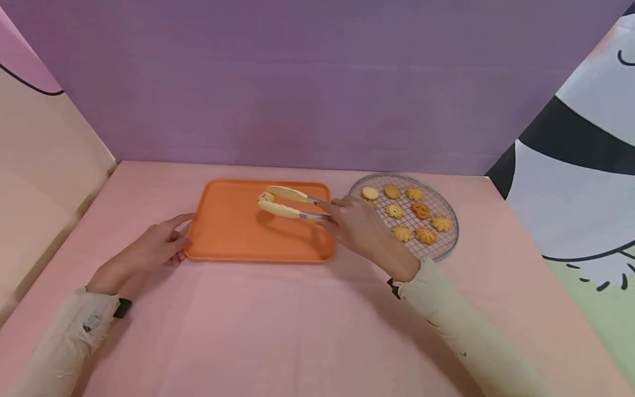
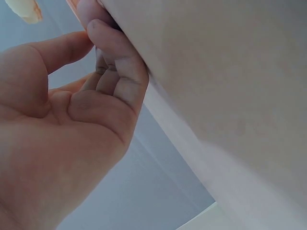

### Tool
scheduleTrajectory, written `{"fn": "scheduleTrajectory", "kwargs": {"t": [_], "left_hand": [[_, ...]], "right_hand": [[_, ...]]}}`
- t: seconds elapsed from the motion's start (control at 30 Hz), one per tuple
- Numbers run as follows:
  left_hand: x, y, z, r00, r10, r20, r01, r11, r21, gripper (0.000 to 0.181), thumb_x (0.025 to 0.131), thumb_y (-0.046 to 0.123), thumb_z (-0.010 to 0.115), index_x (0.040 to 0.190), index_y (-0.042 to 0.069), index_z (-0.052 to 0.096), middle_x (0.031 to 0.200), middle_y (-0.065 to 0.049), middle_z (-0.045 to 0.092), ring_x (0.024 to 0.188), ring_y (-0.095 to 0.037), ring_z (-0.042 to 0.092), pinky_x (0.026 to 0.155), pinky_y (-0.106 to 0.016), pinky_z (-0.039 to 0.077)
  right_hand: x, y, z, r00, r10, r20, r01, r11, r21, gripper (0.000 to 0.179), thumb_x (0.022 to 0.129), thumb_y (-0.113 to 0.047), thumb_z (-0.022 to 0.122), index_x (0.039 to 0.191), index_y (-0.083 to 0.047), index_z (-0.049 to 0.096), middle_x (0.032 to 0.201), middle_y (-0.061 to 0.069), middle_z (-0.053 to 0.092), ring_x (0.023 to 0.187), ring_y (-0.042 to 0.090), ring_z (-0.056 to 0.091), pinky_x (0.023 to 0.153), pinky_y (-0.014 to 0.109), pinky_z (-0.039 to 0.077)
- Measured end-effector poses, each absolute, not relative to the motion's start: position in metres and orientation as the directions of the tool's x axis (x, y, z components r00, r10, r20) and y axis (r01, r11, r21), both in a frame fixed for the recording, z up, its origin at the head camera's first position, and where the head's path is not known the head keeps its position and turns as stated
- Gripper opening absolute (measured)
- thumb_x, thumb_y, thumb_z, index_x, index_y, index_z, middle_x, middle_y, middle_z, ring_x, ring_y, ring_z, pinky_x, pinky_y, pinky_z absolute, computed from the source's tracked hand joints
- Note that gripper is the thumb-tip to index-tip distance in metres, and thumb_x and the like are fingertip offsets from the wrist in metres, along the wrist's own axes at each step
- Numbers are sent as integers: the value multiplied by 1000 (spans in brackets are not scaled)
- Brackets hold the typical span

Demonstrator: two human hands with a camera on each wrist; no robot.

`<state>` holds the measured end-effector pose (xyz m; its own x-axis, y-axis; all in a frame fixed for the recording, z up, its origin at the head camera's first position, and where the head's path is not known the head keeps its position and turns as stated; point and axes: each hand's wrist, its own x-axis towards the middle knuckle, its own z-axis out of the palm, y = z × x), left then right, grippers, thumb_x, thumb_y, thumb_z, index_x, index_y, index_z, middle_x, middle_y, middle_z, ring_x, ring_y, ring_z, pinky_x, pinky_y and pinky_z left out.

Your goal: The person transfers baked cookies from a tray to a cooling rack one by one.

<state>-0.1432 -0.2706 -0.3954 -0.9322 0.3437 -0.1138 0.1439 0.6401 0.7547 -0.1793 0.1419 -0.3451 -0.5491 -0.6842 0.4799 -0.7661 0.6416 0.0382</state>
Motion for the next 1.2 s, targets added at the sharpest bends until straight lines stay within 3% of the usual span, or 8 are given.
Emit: {"fn": "scheduleTrajectory", "kwargs": {"t": [0.27,0.57,0.87,1.2], "left_hand": [[-143,-273,-396,-931,348,-110,143,623,769,62,99,1,57,152,-3,27,70,-8,60,57,-19,58,53,-29,55],[-149,-265,-401,-930,344,-131,125,628,768,63,99,4,58,153,-1,26,71,-8,60,58,-20,58,55,-29,56],[-147,-267,-401,-935,332,-127,126,643,755,63,99,6,58,153,-1,26,70,-7,60,57,-19,59,54,-29,56],[-147,-272,-400,-936,332,-114,140,652,746,63,99,3,57,152,-3,26,68,-7,60,55,-19,59,53,-30,56]], "right_hand": [[-170,164,-348,-588,-654,476,-733,680,27,34,89,-23,76,117,-3,72,87,9,72,74,25,66,63,39,54],[-161,200,-354,-623,-609,491,-691,722,18,32,88,-24,77,112,-3,74,92,12,74,72,26,69,58,41,56],[-155,226,-356,-642,-565,519,-656,755,11,32,84,-24,80,109,-5,74,85,9,73,67,25,65,54,40,53],[-150,255,-353,-634,-531,562,-654,756,-23,37,81,-14,81,114,2,72,93,21,73,76,36,70,66,50,57]]}}
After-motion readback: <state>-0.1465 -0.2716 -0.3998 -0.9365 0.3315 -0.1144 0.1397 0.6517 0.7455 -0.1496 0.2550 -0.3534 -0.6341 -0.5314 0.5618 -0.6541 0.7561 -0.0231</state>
